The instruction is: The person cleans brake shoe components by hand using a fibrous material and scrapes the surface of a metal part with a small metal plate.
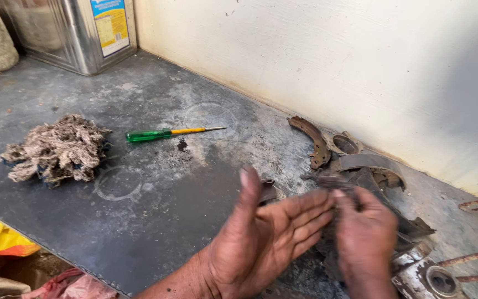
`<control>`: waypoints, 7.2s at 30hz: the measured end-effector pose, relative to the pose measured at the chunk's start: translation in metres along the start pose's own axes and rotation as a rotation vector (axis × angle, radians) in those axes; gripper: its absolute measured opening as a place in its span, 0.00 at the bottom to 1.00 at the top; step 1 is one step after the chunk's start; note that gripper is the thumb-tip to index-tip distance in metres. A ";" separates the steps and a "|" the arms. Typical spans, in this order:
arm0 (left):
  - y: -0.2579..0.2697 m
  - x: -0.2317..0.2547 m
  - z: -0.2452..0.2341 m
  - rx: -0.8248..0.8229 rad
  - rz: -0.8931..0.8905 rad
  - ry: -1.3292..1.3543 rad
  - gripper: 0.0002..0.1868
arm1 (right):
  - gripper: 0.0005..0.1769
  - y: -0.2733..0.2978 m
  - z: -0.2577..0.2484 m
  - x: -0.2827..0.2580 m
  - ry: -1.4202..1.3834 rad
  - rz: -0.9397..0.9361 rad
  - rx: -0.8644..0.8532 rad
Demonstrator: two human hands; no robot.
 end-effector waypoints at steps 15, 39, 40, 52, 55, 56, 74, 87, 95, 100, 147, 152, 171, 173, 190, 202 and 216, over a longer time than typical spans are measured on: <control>-0.003 0.016 -0.047 0.271 0.130 0.304 0.77 | 0.17 0.060 0.041 -0.002 0.301 -0.499 -0.036; -0.029 -0.074 -0.075 0.199 0.031 0.012 0.45 | 0.13 0.085 0.034 -0.066 0.607 -0.741 -0.014; -0.035 -0.071 -0.065 0.234 0.039 0.071 0.41 | 0.13 0.076 0.030 -0.071 0.504 -0.705 -0.016; -0.024 0.032 -0.045 0.318 0.222 -1.194 0.42 | 0.16 0.112 0.055 -0.039 0.553 -1.060 -0.363; -0.017 0.047 -0.056 0.370 0.276 -1.236 0.41 | 0.17 0.096 0.058 -0.018 0.656 -1.067 -0.572; -0.015 0.048 -0.061 0.400 0.242 -1.237 0.42 | 0.17 0.087 0.056 -0.012 0.687 -1.049 -0.642; 0.018 0.077 -0.126 0.824 -0.027 -1.306 0.22 | 0.19 0.082 0.039 -0.003 0.223 -0.368 -0.349; 0.015 0.069 -0.106 0.684 0.037 -1.585 0.20 | 0.15 0.027 -0.006 -0.007 0.524 -0.417 -0.247; 0.018 0.072 -0.119 0.767 -0.108 -1.467 0.25 | 0.10 0.056 0.018 0.034 0.734 -0.551 -0.967; 0.022 0.066 -0.134 0.580 -0.135 -1.525 0.57 | 0.11 0.041 0.006 0.078 1.051 -0.207 -1.053; 0.051 0.027 -0.094 0.283 -0.145 -1.737 0.83 | 0.20 0.101 0.052 -0.011 1.421 -0.510 -0.865; 0.053 0.032 -0.090 0.284 -0.099 -1.747 0.82 | 0.17 0.107 0.062 -0.022 1.299 -0.657 -0.713; 0.048 0.038 -0.092 0.300 -0.087 -1.781 0.80 | 0.18 0.105 0.052 -0.019 1.342 -0.443 -0.771; 0.044 0.037 -0.091 0.299 -0.097 -1.783 0.80 | 0.15 0.109 0.065 -0.027 1.272 -0.599 -0.705; 0.044 0.033 -0.104 0.286 -0.148 -1.734 0.82 | 0.14 0.103 0.068 -0.020 1.238 -0.598 -0.815; 0.042 0.037 -0.100 0.342 -0.278 -1.697 0.81 | 0.13 0.099 0.081 -0.035 1.078 -0.756 -0.740; 0.042 0.042 -0.093 0.331 -0.177 -1.742 0.80 | 0.13 0.094 0.079 -0.041 1.031 -0.817 -0.588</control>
Point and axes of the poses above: each hand's wrist, its own y-axis away from the middle knuckle, its own z-axis out of the palm, x = y × z, the point moved 8 cm from there along -y, towards the middle knuckle, and after that the axes turned 2 degrees about x, right-handed, at the moved point
